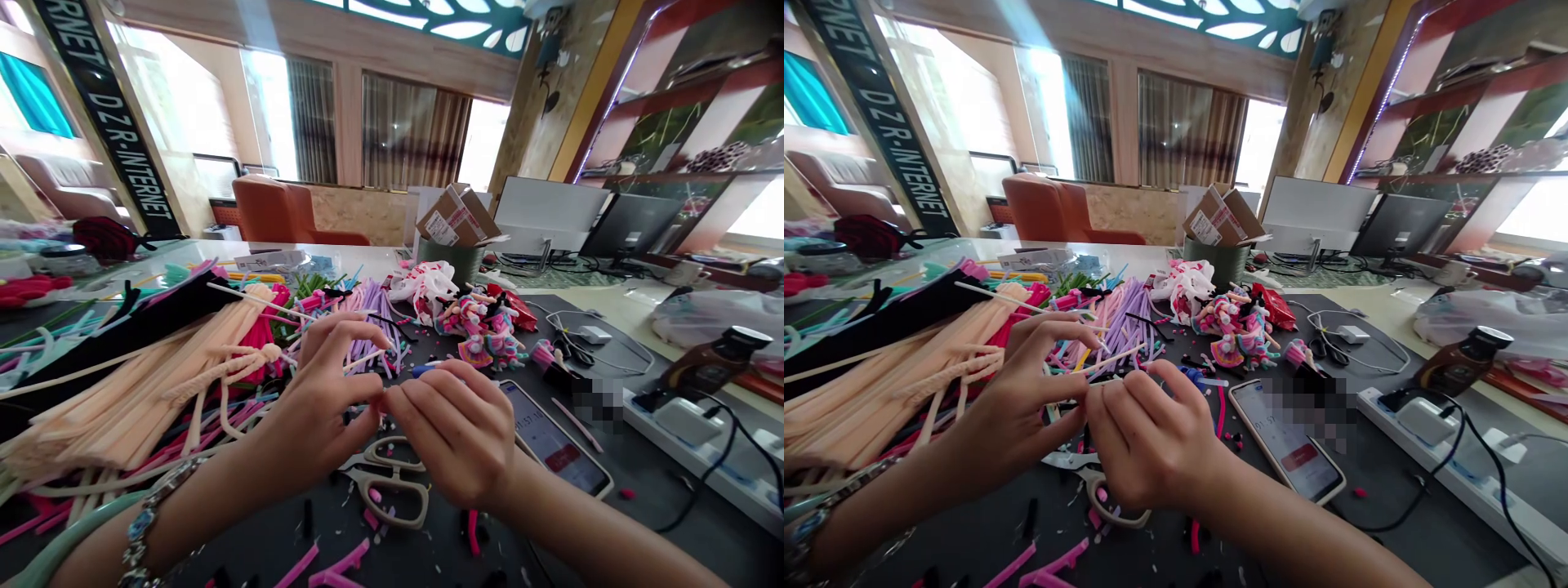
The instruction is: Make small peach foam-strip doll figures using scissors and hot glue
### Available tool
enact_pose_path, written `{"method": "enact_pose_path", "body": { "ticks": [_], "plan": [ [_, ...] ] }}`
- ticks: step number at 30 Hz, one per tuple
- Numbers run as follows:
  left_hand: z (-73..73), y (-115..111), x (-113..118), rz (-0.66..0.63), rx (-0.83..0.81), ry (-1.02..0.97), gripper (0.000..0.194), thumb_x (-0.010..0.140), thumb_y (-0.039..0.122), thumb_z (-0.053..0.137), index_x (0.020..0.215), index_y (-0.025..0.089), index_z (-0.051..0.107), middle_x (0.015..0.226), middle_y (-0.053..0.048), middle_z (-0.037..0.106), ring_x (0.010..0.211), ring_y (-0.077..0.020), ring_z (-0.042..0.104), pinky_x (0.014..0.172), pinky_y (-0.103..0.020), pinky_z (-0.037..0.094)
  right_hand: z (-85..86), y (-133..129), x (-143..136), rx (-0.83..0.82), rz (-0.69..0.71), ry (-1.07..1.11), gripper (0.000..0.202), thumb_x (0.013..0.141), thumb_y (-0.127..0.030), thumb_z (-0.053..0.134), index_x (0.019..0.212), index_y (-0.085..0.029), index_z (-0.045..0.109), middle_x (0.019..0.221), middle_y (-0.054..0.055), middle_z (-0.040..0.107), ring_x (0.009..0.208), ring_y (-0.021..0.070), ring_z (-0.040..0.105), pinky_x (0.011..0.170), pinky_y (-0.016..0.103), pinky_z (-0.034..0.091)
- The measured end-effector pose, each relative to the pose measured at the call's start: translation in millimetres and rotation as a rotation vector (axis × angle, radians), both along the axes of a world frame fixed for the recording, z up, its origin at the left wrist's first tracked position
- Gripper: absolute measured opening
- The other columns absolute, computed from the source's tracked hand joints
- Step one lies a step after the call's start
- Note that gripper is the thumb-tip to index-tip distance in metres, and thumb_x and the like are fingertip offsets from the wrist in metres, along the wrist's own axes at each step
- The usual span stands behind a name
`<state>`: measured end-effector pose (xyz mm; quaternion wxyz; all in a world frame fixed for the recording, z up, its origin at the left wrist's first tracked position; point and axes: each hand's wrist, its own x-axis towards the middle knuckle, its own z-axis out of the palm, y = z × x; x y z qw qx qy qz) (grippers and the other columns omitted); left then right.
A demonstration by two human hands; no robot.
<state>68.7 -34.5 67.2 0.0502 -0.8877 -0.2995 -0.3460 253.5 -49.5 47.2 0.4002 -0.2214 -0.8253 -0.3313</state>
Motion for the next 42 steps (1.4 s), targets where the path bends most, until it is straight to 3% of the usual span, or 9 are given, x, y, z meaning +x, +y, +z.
{"method": "enact_pose_path", "body": {
  "ticks": [10, 17, 20, 23, 28, 31, 34, 38, 42],
  "plan": [
    [0.2, 5, -1, -0.034, -0.384, -0.171, 0.015, 0.08, 0.023, 0.061, 0.065, 0.02, 0.063, 0.121, -0.003, 0.049, 0.122, -0.0262, 0.041, 0.104, -0.054, 0.031, 4.4, 6, 8, -0.046, 0.032, 0.046, 0.012, 0.081, -0.011, 0.057, 0.091, -0.011, 0.065, 0.077, 0.004, 0.068, 0.069, 0.0158, 0.058, 0.067, 0.033, 0.047],
    [-4.0, 4, 0, -0.131, -0.422, -0.421, 0.013, 0.076, 0.015, 0.065, 0.064, 0.02, 0.064, 0.123, -0.005, 0.054, 0.125, -0.0256, 0.045, 0.104, -0.049, 0.04, 12.2, -2, 9, -0.047, 0.068, 0.121, 0.011, 0.08, -0.011, 0.062, 0.089, -0.016, 0.066, 0.076, 0.003, 0.069, 0.068, 0.0148, 0.058, 0.065, 0.03, 0.048],
    [0.0, -2, -3, -0.183, -0.432, -0.413, 0.016, 0.074, 0.009, 0.065, 0.063, 0.021, 0.064, 0.124, -0.004, 0.055, 0.126, -0.0254, 0.044, 0.102, -0.047, 0.044, 23.6, -15, 8, -0.123, 0.073, 0.163, 0.009, 0.08, -0.011, 0.063, 0.086, -0.017, 0.067, 0.073, 0.001, 0.069, 0.067, 0.0141, 0.058, 0.064, 0.029, 0.049],
    [1.7, -8, -4, -0.232, -0.461, -0.412, 0.015, 0.074, 0.012, 0.067, 0.063, 0.022, 0.063, 0.127, 0.0, 0.053, 0.129, -0.024, 0.04, 0.107, -0.049, 0.037, 34.9, -27, 11, -0.145, 0.038, 0.109, 0.007, 0.081, -0.013, 0.063, 0.086, -0.016, 0.067, 0.076, 0.002, 0.07, 0.07, 0.0151, 0.06, 0.069, 0.032, 0.05],
    [-9.8, -7, 2, -0.288, -0.647, -0.403, 0.012, 0.076, 0.019, 0.067, 0.066, 0.022, 0.061, 0.123, -0.001, 0.051, 0.127, -0.0219, 0.041, 0.105, -0.044, 0.039, 36.2, -37, 10, -0.199, 0.047, 0.008, 0.017, 0.089, -0.015, 0.051, 0.087, -0.012, 0.068, 0.075, 0.005, 0.07, 0.07, 0.0159, 0.063, 0.07, 0.032, 0.051],
    [-14.2, -3, 4, -0.251, -0.565, -0.318, 0.01, 0.077, 0.022, 0.065, 0.067, 0.023, 0.063, 0.123, -0.001, 0.048, 0.125, -0.0229, 0.043, 0.106, -0.045, 0.036, 28.0, -42, -1, -0.124, -0.034, 0.029, 0.024, 0.088, -0.009, 0.045, 0.085, -0.011, 0.069, 0.073, 0.003, 0.07, 0.066, 0.0146, 0.063, 0.068, 0.031, 0.051],
    [-10.6, -2, 2, -0.193, -0.321, -0.199, 0.013, 0.078, 0.016, 0.062, 0.07, 0.026, 0.066, 0.123, -0.001, 0.044, 0.126, -0.0237, 0.036, 0.11, -0.048, 0.027, 24.2, -43, -9, -0.057, -0.082, 0.066, 0.028, 0.087, -0.006, 0.044, 0.079, -0.013, 0.07, 0.069, 0.002, 0.069, 0.06, 0.0127, 0.06, 0.067, 0.03, 0.051],
    [-2.8, -1, -3, -0.137, 0.006, -0.123, 0.018, 0.076, 0.009, 0.058, 0.071, 0.025, 0.066, 0.119, -0.003, 0.043, 0.127, -0.0273, 0.031, 0.11, -0.051, 0.021, 29.3, -44, -9, -0.098, -0.066, 0.082, 0.032, 0.088, -0.005, 0.041, 0.078, -0.012, 0.071, 0.065, 0.002, 0.069, 0.059, 0.0129, 0.06, 0.065, 0.029, 0.051],
    [2.6, 2, -8, -0.085, 0.089, -0.135, 0.017, 0.076, 0.011, 0.06, 0.069, 0.025, 0.066, 0.117, -0.003, 0.044, 0.122, -0.028, 0.034, 0.107, -0.053, 0.02, 26.8, -48, -8, -0.083, -0.07, 0.099, 0.027, 0.089, -0.006, 0.046, 0.081, -0.014, 0.07, 0.076, 0.0, 0.072, 0.067, 0.0114, 0.062, 0.07, 0.028, 0.05]
  ]
}}
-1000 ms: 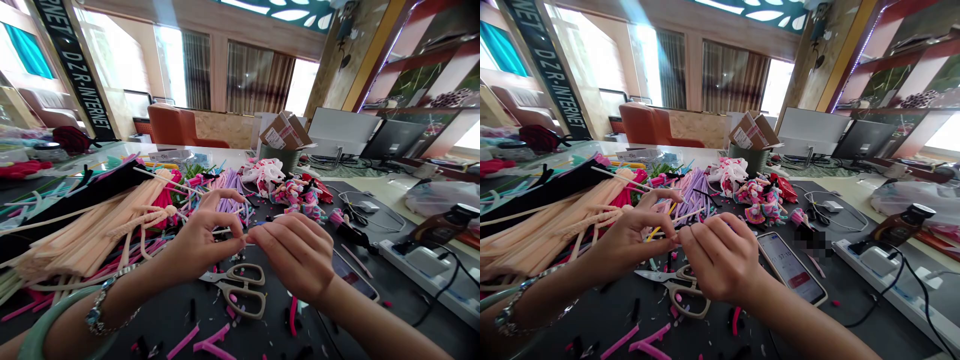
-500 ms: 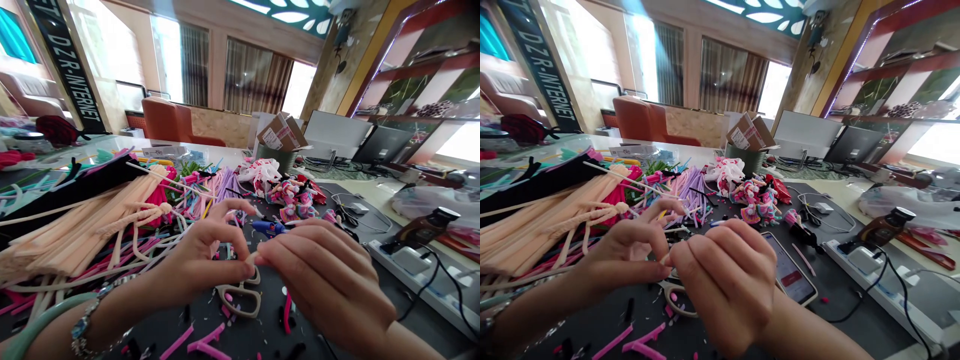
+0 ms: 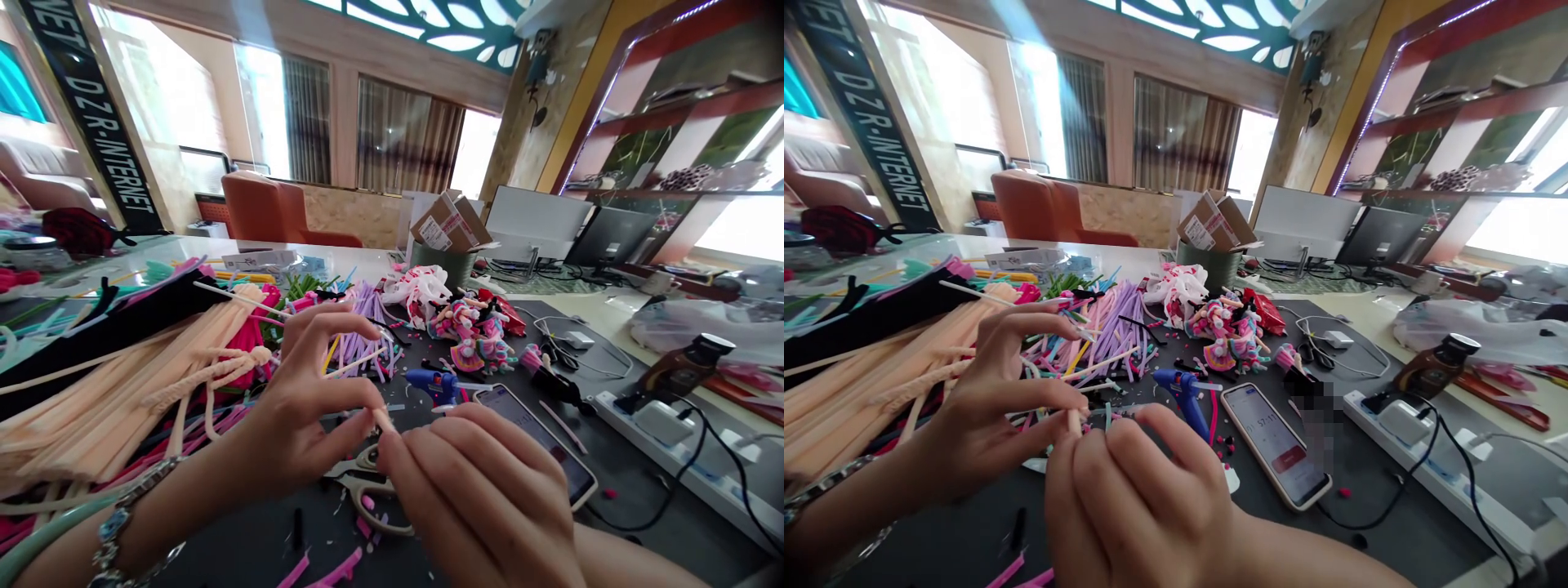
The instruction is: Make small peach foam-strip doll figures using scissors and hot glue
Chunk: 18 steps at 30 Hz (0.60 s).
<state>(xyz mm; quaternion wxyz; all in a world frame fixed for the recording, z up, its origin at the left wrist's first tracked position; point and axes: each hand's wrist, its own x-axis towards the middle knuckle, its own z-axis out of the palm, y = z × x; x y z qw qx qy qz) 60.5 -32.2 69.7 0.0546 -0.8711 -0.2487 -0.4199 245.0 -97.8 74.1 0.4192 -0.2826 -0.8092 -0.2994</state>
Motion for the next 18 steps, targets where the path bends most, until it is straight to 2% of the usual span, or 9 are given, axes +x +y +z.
{"method": "enact_pose_path", "body": {
  "ticks": [2, 4, 7, 9, 12, 16, 18],
  "plan": [
    [3.5, -2, -3, 0.029, -0.032, -0.068, 0.016, 0.076, 0.01, 0.061, 0.071, 0.025, 0.065, 0.115, -0.002, 0.045, 0.121, -0.0258, 0.035, 0.106, -0.05, 0.022, -8.0, -1, -4, -0.008, -0.001, 0.043, 0.022, 0.088, -0.007, 0.05, 0.084, -0.015, 0.07, 0.076, -0.003, 0.071, 0.069, 0.0104, 0.061, 0.073, 0.028, 0.049],
    [7.9, -5, -6, 0.044, -0.15, -0.197, 0.015, 0.078, 0.009, 0.061, 0.072, 0.023, 0.063, 0.114, -0.001, 0.046, 0.118, -0.0216, 0.039, 0.102, -0.043, 0.029, -18.9, 1, -11, -0.028, 0.05, 0.056, 0.015, 0.083, -0.008, 0.056, 0.081, -0.016, 0.069, 0.07, -0.006, 0.068, 0.063, 0.0088, 0.057, 0.07, 0.028, 0.049],
    [14.5, -8, -11, 0.014, -0.371, -0.399, 0.013, 0.08, 0.012, 0.062, 0.07, 0.021, 0.06, 0.11, 0.001, 0.051, 0.114, -0.0155, 0.045, 0.098, -0.034, 0.035, -33.5, 8, -20, 0.048, 0.25, -0.013, 0.015, 0.077, -0.01, 0.061, 0.064, -0.016, 0.061, 0.055, -0.007, 0.054, 0.051, 0.0078, 0.043, 0.052, 0.026, 0.044],
    [17.4, -5, -14, -0.034, -0.451, -0.47, 0.013, 0.078, 0.014, 0.066, 0.07, 0.024, 0.065, 0.104, 0.003, 0.056, 0.119, -0.0146, 0.043, 0.101, -0.031, 0.034, -38.0, 14, -21, 0.025, 0.262, -0.105, 0.016, 0.074, -0.011, 0.06, 0.059, -0.016, 0.058, 0.053, -0.006, 0.049, 0.048, 0.009, 0.04, 0.043, 0.028, 0.036],
    [19.8, 7, -15, -0.151, -0.576, -0.571, 0.017, 0.076, 0.014, 0.068, 0.072, 0.03, 0.071, 0.088, 0.005, 0.064, 0.125, -0.015, 0.04, 0.104, -0.033, 0.03, -36.5, 21, -14, -0.23, 0.094, -0.283, 0.016, 0.069, -0.013, 0.064, 0.057, -0.017, 0.055, 0.052, -0.003, 0.051, 0.046, 0.0128, 0.044, 0.038, 0.029, 0.03],
    [24.7, 25, -14, -0.187, -0.764, -0.627, 0.017, 0.077, 0.016, 0.068, 0.071, 0.031, 0.072, 0.085, 0.005, 0.067, 0.125, -0.0145, 0.039, 0.101, -0.034, 0.032, -31.8, 31, -5, -0.806, -0.216, -0.586, 0.006, 0.07, -0.012, 0.066, 0.07, -0.017, 0.063, 0.068, 0.003, 0.065, 0.062, 0.0199, 0.061, 0.045, 0.028, 0.039],
    [28.2, 31, -13, -0.195, -0.793, -0.637, 0.015, 0.077, 0.016, 0.069, 0.071, 0.03, 0.072, 0.089, 0.004, 0.067, 0.121, -0.0144, 0.042, 0.101, -0.033, 0.032, -33.6, 37, -4, -0.984, -0.318, -0.668, 0.011, 0.068, -0.01, 0.068, 0.076, -0.016, 0.066, 0.075, 0.008, 0.068, 0.069, 0.0232, 0.064, 0.05, 0.029, 0.044]
  ]
}}
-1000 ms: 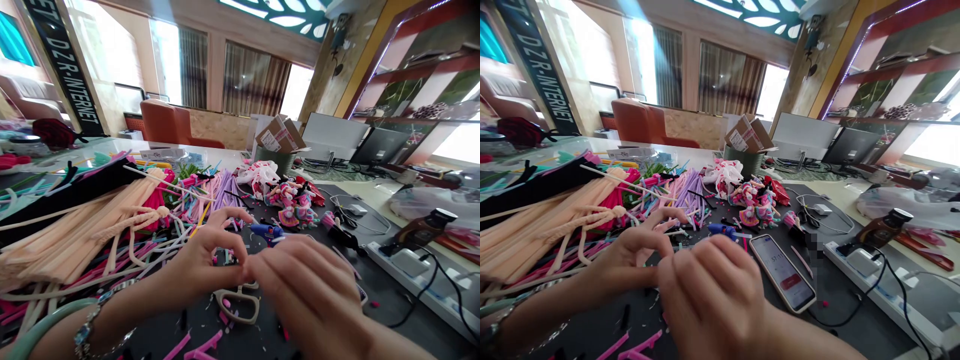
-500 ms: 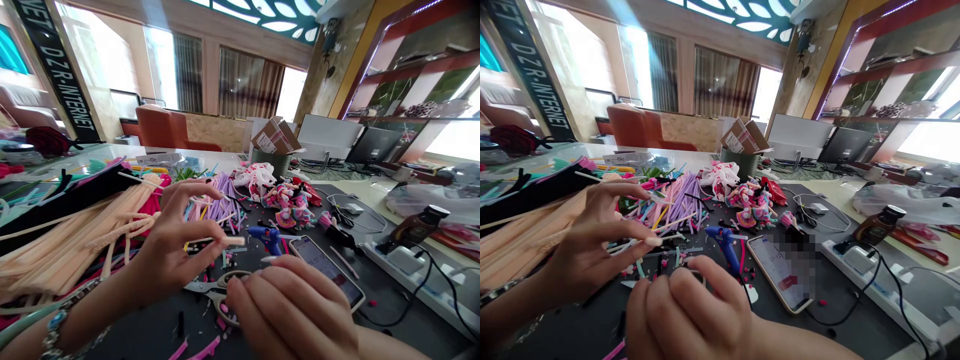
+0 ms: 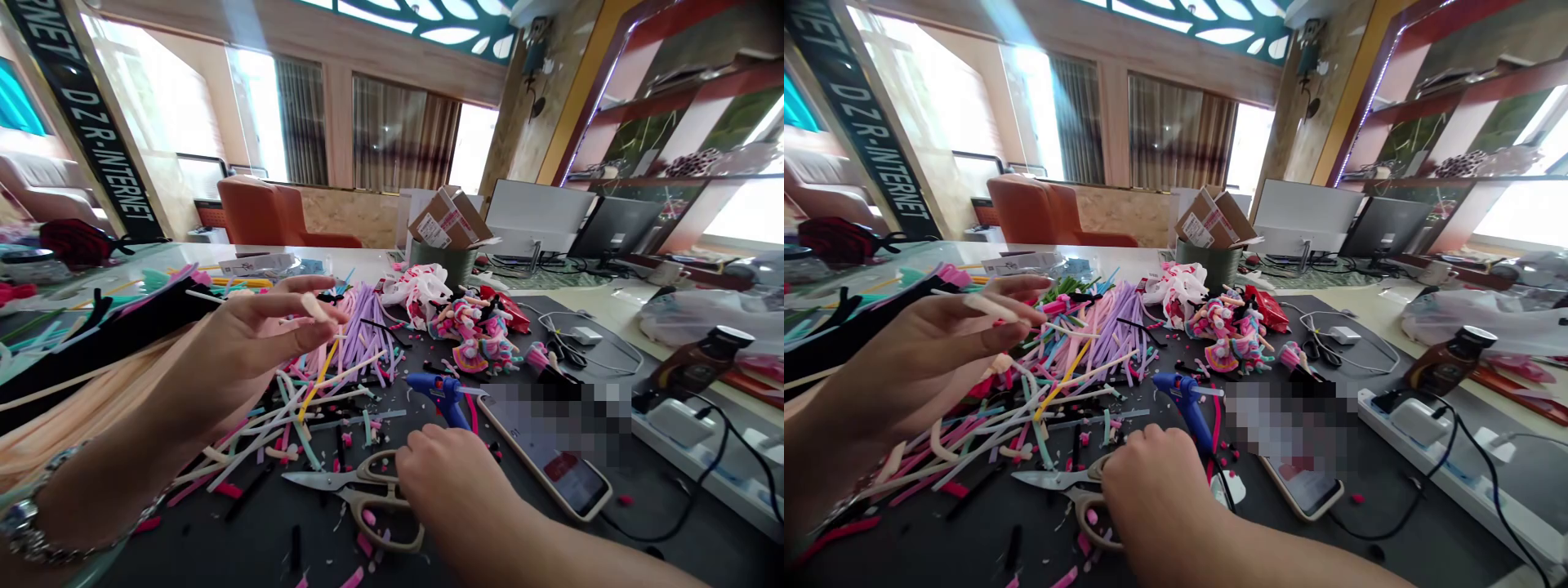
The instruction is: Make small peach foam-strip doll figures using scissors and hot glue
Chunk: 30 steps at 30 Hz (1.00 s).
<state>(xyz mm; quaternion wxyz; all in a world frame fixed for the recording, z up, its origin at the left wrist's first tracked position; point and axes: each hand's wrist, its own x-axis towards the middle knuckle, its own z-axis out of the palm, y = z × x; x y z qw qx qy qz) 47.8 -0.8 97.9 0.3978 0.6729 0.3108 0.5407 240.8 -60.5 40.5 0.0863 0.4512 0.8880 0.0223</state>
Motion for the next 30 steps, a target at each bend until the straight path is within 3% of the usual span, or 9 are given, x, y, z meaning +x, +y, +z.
{"method": "enact_pose_path", "body": {
  "ticks": [4, 8, 13, 18, 21, 25, 28, 30],
  "plan": [
    [3.4, 11, 2, -0.061, -0.039, -0.03, 0.011, 0.078, 0.016, 0.068, 0.075, 0.025, 0.073, 0.103, 0.002, 0.062, 0.106, -0.0137, 0.052, 0.099, -0.032, 0.035, -10.3, 8, -1, -0.065, -0.046, -0.04, 0.02, 0.058, -0.008, 0.073, 0.076, -0.014, 0.069, 0.077, 0.013, 0.069, 0.07, 0.0274, 0.066, 0.052, 0.032, 0.048],
    [-1.4, 23, 0, -0.069, -0.069, -0.004, 0.007, 0.077, 0.019, 0.069, 0.075, 0.025, 0.073, 0.104, 0.001, 0.059, 0.105, -0.0152, 0.052, 0.101, -0.035, 0.034, -15.4, 13, -1, -0.098, -0.08, -0.056, 0.015, 0.06, -0.013, 0.073, 0.075, -0.015, 0.069, 0.078, 0.014, 0.07, 0.07, 0.029, 0.067, 0.052, 0.034, 0.051],
    [-8.1, 35, -5, -0.059, -0.133, 0.033, 0.002, 0.072, 0.023, 0.073, 0.07, 0.023, 0.072, 0.108, -0.001, 0.059, 0.119, -0.0206, 0.047, 0.108, -0.041, 0.026, -1.5, 16, 4, -0.126, -0.173, -0.085, 0.015, 0.062, -0.01, 0.072, 0.076, -0.015, 0.069, 0.082, 0.016, 0.071, 0.07, 0.03, 0.069, 0.055, 0.035, 0.052],
    [-9.1, 39, -6, -0.039, -0.161, 0.047, 0.01, 0.066, 0.028, 0.077, 0.069, 0.021, 0.071, 0.113, -0.003, 0.058, 0.126, -0.0237, 0.042, 0.107, -0.042, 0.03, 18.3, 12, 19, -0.111, -0.265, -0.121, 0.006, 0.072, -0.017, 0.068, 0.078, -0.019, 0.07, 0.078, 0.011, 0.072, 0.07, 0.0316, 0.07, 0.057, 0.036, 0.052],
    [-9.1, 39, -7, -0.046, -0.159, 0.078, 0.015, 0.065, 0.031, 0.078, 0.069, 0.02, 0.069, 0.116, -0.005, 0.057, 0.128, -0.0259, 0.039, 0.106, -0.046, 0.03, 21.4, 3, 29, -0.109, -0.325, -0.129, 0.007, 0.077, -0.021, 0.065, 0.081, -0.02, 0.071, 0.081, 0.01, 0.072, 0.074, 0.0332, 0.07, 0.059, 0.037, 0.051],
    [-8.8, 35, -8, -0.049, -0.149, 0.103, 0.017, 0.064, 0.031, 0.078, 0.069, 0.019, 0.067, 0.119, -0.006, 0.055, 0.127, -0.0257, 0.041, 0.106, -0.048, 0.028, 10.1, -6, 45, -0.134, -0.508, -0.139, 0.013, 0.083, -0.025, 0.06, 0.083, -0.018, 0.071, 0.085, 0.012, 0.072, 0.081, 0.0364, 0.068, 0.062, 0.04, 0.049],
    [-7.6, 31, -9, -0.067, -0.175, 0.091, 0.017, 0.065, 0.031, 0.078, 0.069, 0.018, 0.066, 0.12, -0.006, 0.055, 0.127, -0.0256, 0.041, 0.108, -0.048, 0.026, -4.6, -5, 61, -0.029, -0.702, -0.03, 0.026, 0.09, -0.032, 0.049, 0.081, -0.017, 0.068, 0.084, 0.014, 0.071, 0.082, 0.0363, 0.068, 0.063, 0.04, 0.046],
    [-6.6, 29, -10, -0.084, -0.188, 0.08, 0.017, 0.066, 0.031, 0.077, 0.07, 0.018, 0.067, 0.121, -0.007, 0.055, 0.126, -0.0253, 0.042, 0.109, -0.047, 0.023, -13.6, -1, 71, -0.005, -0.758, 0.024, 0.033, 0.094, -0.032, 0.04, 0.083, -0.017, 0.066, 0.084, 0.013, 0.07, 0.083, 0.0338, 0.068, 0.063, 0.037, 0.045]
  ]
}}
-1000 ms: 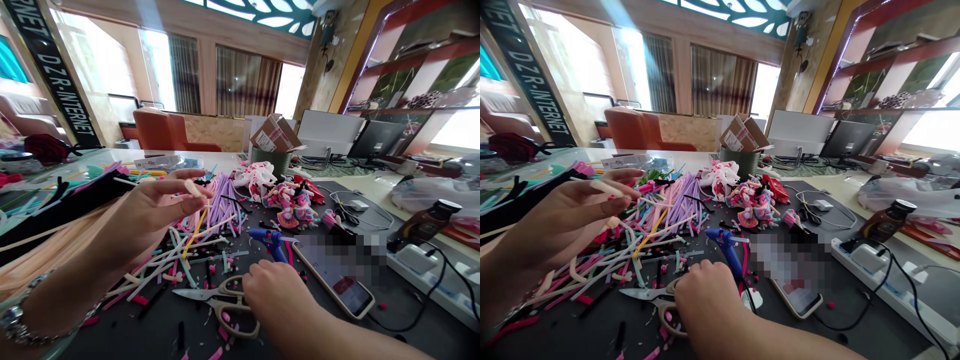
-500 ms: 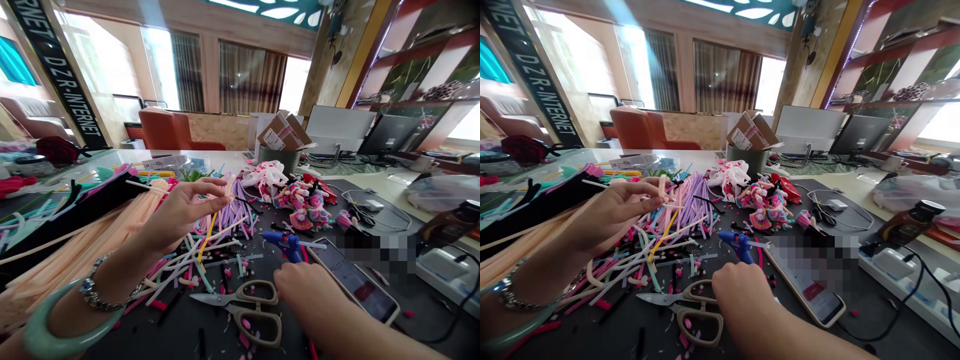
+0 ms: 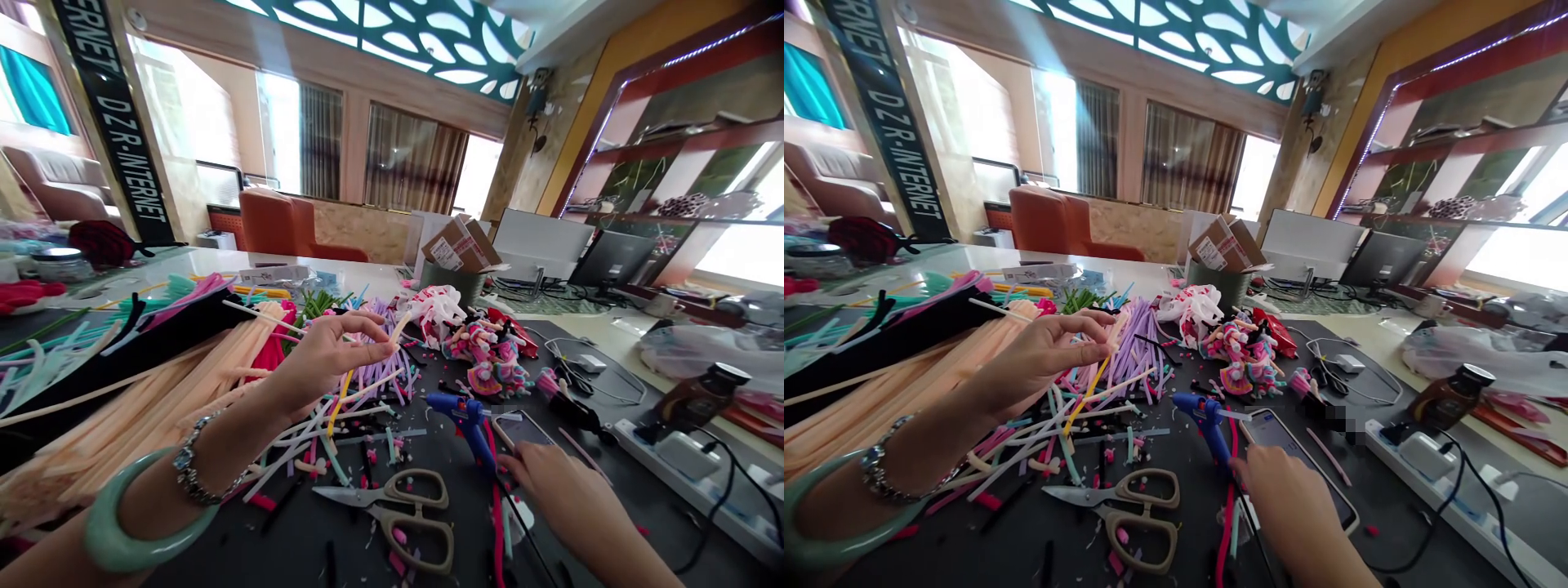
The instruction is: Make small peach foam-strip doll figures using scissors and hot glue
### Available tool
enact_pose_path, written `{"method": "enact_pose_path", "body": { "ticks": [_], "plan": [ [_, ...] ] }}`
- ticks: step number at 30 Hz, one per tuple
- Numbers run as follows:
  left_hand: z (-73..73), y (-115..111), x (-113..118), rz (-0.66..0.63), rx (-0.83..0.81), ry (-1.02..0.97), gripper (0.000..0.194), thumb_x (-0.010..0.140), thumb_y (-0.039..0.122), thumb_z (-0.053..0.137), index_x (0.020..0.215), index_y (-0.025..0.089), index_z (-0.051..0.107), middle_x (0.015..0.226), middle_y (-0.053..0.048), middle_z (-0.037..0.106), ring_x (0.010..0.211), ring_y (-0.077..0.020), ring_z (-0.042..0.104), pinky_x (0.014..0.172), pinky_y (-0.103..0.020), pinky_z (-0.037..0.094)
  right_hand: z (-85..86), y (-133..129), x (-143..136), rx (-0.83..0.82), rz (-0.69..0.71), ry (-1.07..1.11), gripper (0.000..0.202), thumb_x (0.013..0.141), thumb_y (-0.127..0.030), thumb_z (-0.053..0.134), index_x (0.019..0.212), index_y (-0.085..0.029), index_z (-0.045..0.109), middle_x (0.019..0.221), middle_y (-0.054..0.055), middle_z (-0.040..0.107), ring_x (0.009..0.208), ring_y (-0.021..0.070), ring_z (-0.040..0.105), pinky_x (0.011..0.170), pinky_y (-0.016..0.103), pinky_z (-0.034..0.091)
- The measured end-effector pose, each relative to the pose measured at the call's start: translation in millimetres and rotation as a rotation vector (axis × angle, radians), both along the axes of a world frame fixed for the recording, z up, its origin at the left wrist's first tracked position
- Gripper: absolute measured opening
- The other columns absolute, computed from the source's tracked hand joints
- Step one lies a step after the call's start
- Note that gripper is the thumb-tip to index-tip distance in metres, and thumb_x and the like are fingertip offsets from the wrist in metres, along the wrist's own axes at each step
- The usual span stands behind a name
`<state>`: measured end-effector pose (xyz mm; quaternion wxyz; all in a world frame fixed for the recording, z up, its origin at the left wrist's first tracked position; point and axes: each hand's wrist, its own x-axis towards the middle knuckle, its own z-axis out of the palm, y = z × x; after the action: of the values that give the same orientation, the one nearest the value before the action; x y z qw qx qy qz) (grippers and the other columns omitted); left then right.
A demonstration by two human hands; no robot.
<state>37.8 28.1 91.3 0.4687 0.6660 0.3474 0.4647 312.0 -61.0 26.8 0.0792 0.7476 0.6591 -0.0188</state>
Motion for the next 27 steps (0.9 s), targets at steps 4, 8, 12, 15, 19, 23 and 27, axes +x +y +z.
{"method": "enact_pose_path", "body": {
  "ticks": [4, 8, 12, 15, 19, 23, 27],
  "plan": [
    [0.7, -2, -2, -0.015, -0.008, -0.03, 0.014, 0.07, 0.031, 0.074, 0.072, 0.019, 0.068, 0.121, -0.007, 0.055, 0.125, -0.0238, 0.044, 0.111, -0.045, 0.019, -10.1, 7, 11, 0.038, 0.004, 0.083, 0.033, 0.095, -0.035, 0.038, 0.085, -0.017, 0.063, 0.086, 0.011, 0.07, 0.085, 0.0275, 0.067, 0.066, 0.033, 0.044],
    [0.0, -4, 0, -0.003, 0.0, -0.024, 0.013, 0.069, 0.031, 0.074, 0.073, 0.019, 0.069, 0.119, -0.007, 0.056, 0.123, -0.0244, 0.045, 0.109, -0.045, 0.024, 0.9, -2, 3, 0.064, 0.022, 0.132, 0.036, 0.092, -0.042, 0.042, 0.074, -0.019, 0.063, 0.077, 0.008, 0.068, 0.077, 0.0251, 0.065, 0.066, 0.033, 0.042],
    [1.1, -13, 5, -0.017, 0.018, 0.035, 0.014, 0.069, 0.032, 0.074, 0.072, 0.019, 0.069, 0.118, -0.007, 0.055, 0.122, -0.0252, 0.045, 0.102, -0.044, 0.035, 35.0, -17, -27, 0.304, 0.219, 0.436, 0.037, 0.089, -0.053, 0.044, 0.084, -0.024, 0.066, 0.074, 0.002, 0.066, 0.065, 0.0175, 0.059, 0.061, 0.03, 0.042],
    [2.8, -22, 8, -0.054, 0.097, 0.157, 0.016, 0.07, 0.034, 0.073, 0.071, 0.019, 0.07, 0.118, -0.007, 0.054, 0.121, -0.0258, 0.045, 0.105, -0.044, 0.032, 56.6, -15, -56, 0.47, 0.309, 0.779, 0.035, 0.084, -0.052, 0.055, 0.103, -0.025, 0.065, 0.078, 0.001, 0.066, 0.062, 0.0132, 0.056, 0.058, 0.025, 0.044],
    [2.7, -29, 8, -0.082, 0.19, 0.296, 0.017, 0.073, 0.037, 0.07, 0.072, 0.02, 0.07, 0.118, -0.007, 0.052, 0.119, -0.0255, 0.048, 0.107, -0.044, 0.028, 60.5, 1, -80, 0.398, 0.346, 1.098, 0.031, 0.081, -0.046, 0.061, 0.097, -0.02, 0.067, 0.069, -0.002, 0.061, 0.054, 0.009, 0.048, 0.048, 0.021, 0.038],
    [1.1, -29, 9, -0.139, 0.182, 0.309, 0.014, 0.073, 0.033, 0.07, 0.071, 0.02, 0.069, 0.119, -0.006, 0.052, 0.119, -0.0265, 0.047, 0.105, -0.045, 0.031, 50.3, 11, -86, 0.379, 0.345, 1.203, 0.021, 0.084, -0.036, 0.058, 0.084, -0.017, 0.067, 0.067, -0.001, 0.059, 0.055, 0.0086, 0.047, 0.047, 0.02, 0.035],
    [0.1, -25, 8, -0.134, 0.165, 0.313, 0.013, 0.073, 0.031, 0.067, 0.069, 0.019, 0.068, 0.118, -0.007, 0.052, 0.117, -0.0276, 0.048, 0.105, -0.048, 0.03, 45.1, 9, -78, 0.383, 0.311, 1.267, 0.015, 0.082, -0.03, 0.058, 0.079, -0.017, 0.063, 0.061, -0.003, 0.052, 0.054, 0.0089, 0.048, 0.05, 0.021, 0.036]
  ]
}}
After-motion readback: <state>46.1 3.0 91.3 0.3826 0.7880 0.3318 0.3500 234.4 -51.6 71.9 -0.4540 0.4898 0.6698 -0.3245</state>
